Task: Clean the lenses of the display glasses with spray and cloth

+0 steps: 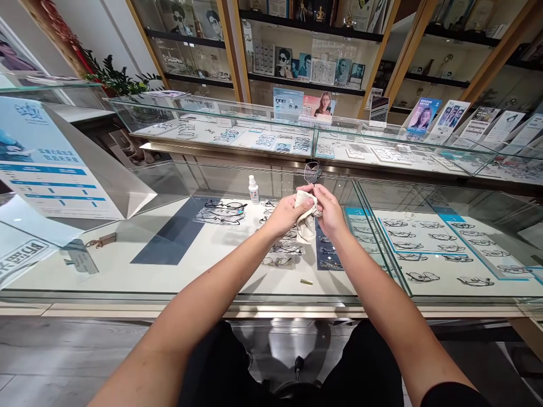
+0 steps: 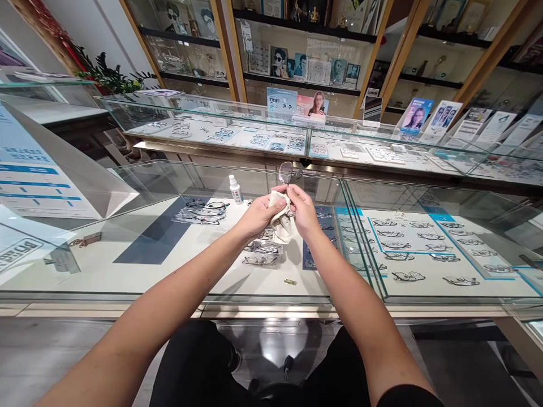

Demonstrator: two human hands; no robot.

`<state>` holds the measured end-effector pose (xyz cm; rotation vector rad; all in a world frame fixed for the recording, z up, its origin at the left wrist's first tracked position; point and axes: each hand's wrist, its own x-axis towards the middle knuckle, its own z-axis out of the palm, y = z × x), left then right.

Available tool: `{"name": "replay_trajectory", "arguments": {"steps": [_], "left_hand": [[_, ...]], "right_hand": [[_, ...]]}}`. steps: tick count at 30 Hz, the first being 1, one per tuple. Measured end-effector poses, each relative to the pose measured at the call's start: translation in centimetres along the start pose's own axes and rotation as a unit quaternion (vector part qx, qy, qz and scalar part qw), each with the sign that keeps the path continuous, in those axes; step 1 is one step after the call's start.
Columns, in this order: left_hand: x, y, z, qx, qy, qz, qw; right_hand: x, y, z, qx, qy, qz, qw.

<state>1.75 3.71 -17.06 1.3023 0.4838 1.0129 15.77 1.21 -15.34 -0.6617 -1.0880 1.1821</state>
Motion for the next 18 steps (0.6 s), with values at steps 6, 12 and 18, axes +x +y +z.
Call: {"name": "replay_trajectory", "arguments": {"steps": [6, 12, 18], "left_hand": [[0.0, 0.0, 0.3, 0.02, -0.003, 0.047, 0.999], [0.5, 0.0, -0.4, 0.021, 0.077, 0.03, 0.996], [1.8, -0.1, -1.8, -0.062, 0.21, 0.02, 0.976]], "right_hand": [[-0.3, -0.9, 0.3, 0.015, -0.02, -0.002, 1.0], [0.4, -2.0, -1.2, 0.01, -0.004, -0.07, 0.998], [0.3, -2.7, -1.7, -0.027, -0.049, -0.047, 0.997]]}}
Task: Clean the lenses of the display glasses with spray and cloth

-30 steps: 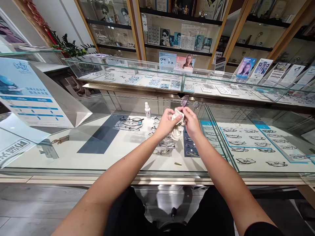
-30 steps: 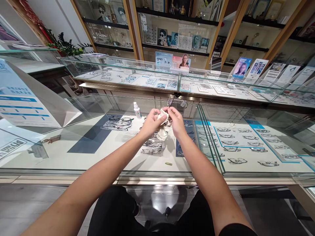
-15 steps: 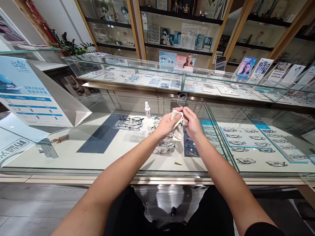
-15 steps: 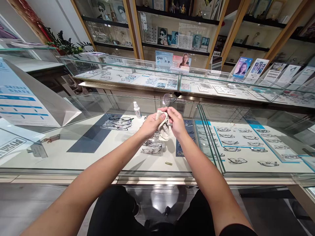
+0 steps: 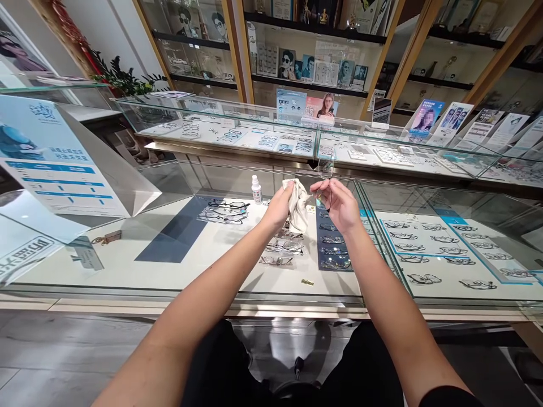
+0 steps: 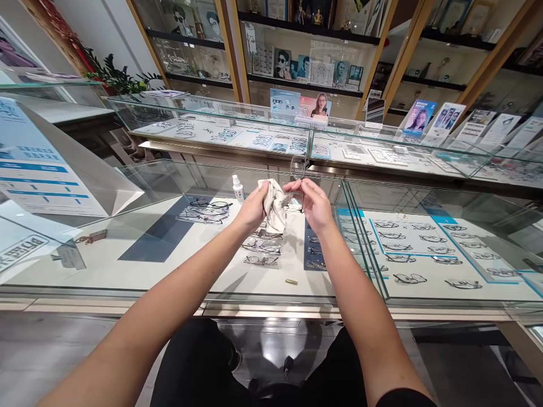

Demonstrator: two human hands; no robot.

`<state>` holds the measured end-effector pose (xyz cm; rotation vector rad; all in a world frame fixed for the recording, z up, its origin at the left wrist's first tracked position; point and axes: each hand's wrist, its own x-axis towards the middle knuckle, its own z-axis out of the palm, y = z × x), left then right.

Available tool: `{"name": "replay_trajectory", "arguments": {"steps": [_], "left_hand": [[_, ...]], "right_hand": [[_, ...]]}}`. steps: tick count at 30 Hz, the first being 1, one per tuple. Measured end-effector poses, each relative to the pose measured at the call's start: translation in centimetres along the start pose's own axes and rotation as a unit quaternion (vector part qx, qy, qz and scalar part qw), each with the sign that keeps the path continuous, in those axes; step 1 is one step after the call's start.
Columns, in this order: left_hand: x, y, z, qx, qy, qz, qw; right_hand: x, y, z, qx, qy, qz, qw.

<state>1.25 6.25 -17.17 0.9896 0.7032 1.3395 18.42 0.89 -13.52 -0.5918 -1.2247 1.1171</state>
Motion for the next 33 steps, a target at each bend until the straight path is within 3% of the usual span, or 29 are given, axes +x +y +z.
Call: {"name": "replay_trajectory", "arguments": {"steps": [2, 5, 8, 11, 19, 25, 33], "left_hand": [[0.4, 0.0, -0.1, -0.029, 0.015, 0.004, 0.999], [0.4, 0.1, 0.0, -0.039, -0.036, -0.012, 0.999], [-0.1, 0.5, 0.1, -0.005, -0.109, -0.016, 0.994], [-0.5, 0.8, 0.2, 0.031, -0.134, -0.008, 0.991], [-0.6, 1.0, -0.1, 0.083, -0.142, 0.028, 0.986], [-0.7, 0.8, 0.1, 0.058, -0.116, 0.034, 0.991], [-0.7, 1.0, 0.2, 0.071, -0.074, 0.092, 0.99]], "right_hand": [[-0.2, 0.2, 0.5, -0.009, -0.036, 0.024, 0.999], [-0.4, 0.7, 1.0, -0.025, -0.069, 0.058, 0.996], [-0.3, 1.1, 1.0, -0.041, -0.059, 0.062, 0.995], [0.0, 1.2, 0.6, -0.047, -0.029, 0.045, 0.997], [0.1, 1.2, 0.3, -0.045, 0.0, 0.018, 0.999], [0.6, 1.8, -0.3, -0.064, 0.02, 0.006, 0.998], [0.6, 2.3, -0.3, -0.103, 0.014, 0.007, 0.995]]}}
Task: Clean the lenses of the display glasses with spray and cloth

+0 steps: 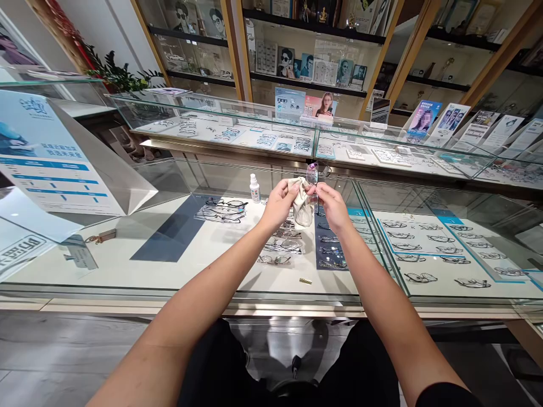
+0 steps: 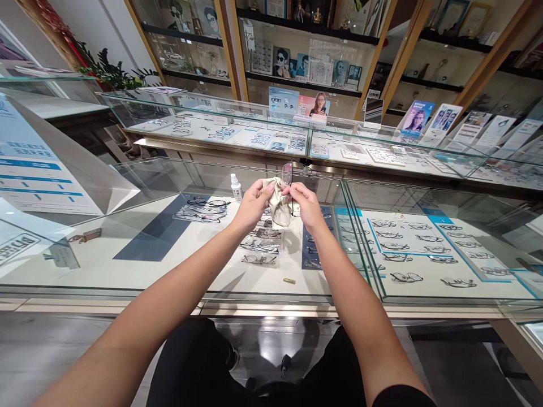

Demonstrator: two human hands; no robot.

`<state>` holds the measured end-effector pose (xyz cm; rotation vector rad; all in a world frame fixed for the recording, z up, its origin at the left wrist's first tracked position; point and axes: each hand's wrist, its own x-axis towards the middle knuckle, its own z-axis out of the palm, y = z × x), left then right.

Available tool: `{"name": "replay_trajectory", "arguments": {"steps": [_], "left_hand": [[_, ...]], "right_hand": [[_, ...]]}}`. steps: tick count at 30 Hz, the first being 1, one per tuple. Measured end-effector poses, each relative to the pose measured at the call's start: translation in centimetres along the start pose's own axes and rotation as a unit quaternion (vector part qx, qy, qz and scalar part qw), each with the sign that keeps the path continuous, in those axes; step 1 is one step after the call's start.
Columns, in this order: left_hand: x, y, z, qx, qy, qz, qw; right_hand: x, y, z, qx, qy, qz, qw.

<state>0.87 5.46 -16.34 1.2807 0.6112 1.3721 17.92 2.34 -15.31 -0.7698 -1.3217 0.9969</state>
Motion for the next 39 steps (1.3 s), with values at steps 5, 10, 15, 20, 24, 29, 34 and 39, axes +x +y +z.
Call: {"name": "replay_trajectory", "arguments": {"steps": [5, 10, 15, 20, 24, 29, 34, 39], "left_hand": [[-0.4, 0.6, 0.3, 0.063, -0.007, 0.053, 0.997], [-0.3, 0.3, 0.1, 0.058, 0.01, 0.055, 0.997], [0.6, 0.0, -0.5, -0.012, 0.069, 0.02, 0.997], [1.2, -0.2, -0.9, -0.097, 0.064, -0.028, 0.993], [1.3, -0.5, -1.0, -0.111, 0.033, -0.041, 0.992], [1.2, -0.6, -1.1, -0.098, 0.007, -0.06, 0.993], [0.8, -0.3, -1.0, -0.083, -0.031, -0.082, 0.993], [0.3, 0.6, -0.6, -0.081, -0.071, -0.088, 0.99]], "right_hand": [[-0.1, -0.2, 0.2, -0.058, -0.014, -0.032, 0.998], [-0.3, -0.5, 0.4, -0.083, -0.026, -0.04, 0.995], [-0.4, -0.6, 0.3, -0.066, -0.023, -0.025, 0.997], [-0.4, -0.6, 0.2, -0.067, -0.027, -0.008, 0.997], [-0.4, -0.5, 0.2, -0.072, -0.023, -0.006, 0.997], [-0.2, -0.3, 0.1, -0.059, -0.042, 0.011, 0.997], [-0.1, 0.0, 0.1, -0.069, -0.066, 0.015, 0.995], [-0.1, -0.1, -0.1, -0.068, -0.086, 0.029, 0.994]]}}
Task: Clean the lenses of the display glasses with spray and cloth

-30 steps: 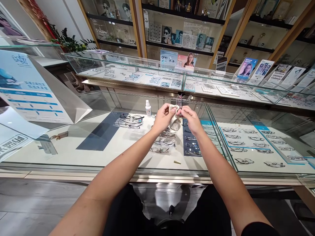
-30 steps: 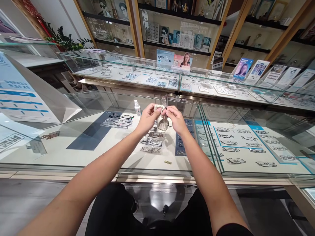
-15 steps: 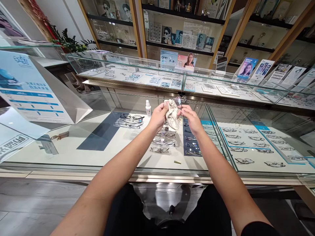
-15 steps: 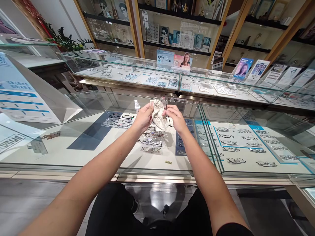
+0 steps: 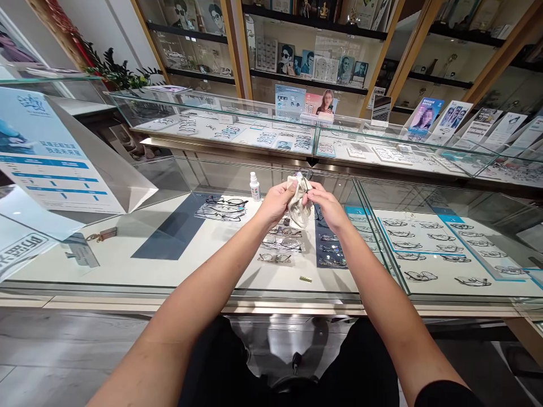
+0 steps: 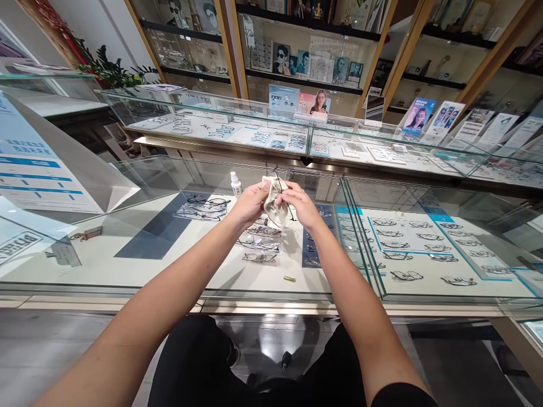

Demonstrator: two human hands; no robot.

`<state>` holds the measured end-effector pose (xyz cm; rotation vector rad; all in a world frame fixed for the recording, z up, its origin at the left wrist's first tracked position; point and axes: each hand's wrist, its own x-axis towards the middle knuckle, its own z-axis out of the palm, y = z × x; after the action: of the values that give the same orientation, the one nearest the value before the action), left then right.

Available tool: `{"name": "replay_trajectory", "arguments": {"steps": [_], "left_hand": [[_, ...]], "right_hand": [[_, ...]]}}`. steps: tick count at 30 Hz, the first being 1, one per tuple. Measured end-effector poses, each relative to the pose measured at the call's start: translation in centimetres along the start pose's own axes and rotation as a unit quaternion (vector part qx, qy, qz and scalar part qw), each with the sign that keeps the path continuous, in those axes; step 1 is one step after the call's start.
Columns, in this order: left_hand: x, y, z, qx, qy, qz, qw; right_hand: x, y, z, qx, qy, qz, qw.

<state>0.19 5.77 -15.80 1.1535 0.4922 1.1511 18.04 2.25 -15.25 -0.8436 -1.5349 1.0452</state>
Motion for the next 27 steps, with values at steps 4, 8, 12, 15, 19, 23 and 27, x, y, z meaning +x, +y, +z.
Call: {"name": "replay_trajectory", "arguments": {"steps": [4, 8, 12, 15, 19, 23, 27], "left_hand": [[-0.1, 0.3, 0.2, -0.018, -0.001, 0.0, 1.0], [-0.1, 0.4, 0.1, -0.019, 0.0, -0.002, 1.0], [-0.3, 0.8, 0.4, -0.006, 0.007, 0.018, 1.0], [-0.6, 1.2, 0.7, 0.016, 0.01, 0.043, 0.999], [-0.8, 1.3, 1.0, 0.038, 0.019, 0.065, 0.997], [-0.8, 1.1, 1.0, 0.043, 0.034, 0.067, 0.996], [-0.4, 0.9, 0.5, 0.044, 0.034, 0.074, 0.996]], "right_hand": [[0.1, 0.0, 0.0, 0.009, -0.014, 0.006, 1.0], [0.1, 0.3, 0.2, 0.016, -0.024, 0.011, 1.0], [0.1, 0.4, 0.4, 0.019, -0.034, 0.012, 0.999], [-0.1, 0.2, 0.5, 0.014, -0.034, 0.007, 0.999], [-0.3, -0.1, 0.8, 0.001, -0.046, 0.004, 0.999], [-0.3, 0.0, 1.0, 0.0, -0.054, -0.002, 0.999], [-0.2, 0.3, 1.1, -0.004, -0.046, 0.001, 0.999]]}}
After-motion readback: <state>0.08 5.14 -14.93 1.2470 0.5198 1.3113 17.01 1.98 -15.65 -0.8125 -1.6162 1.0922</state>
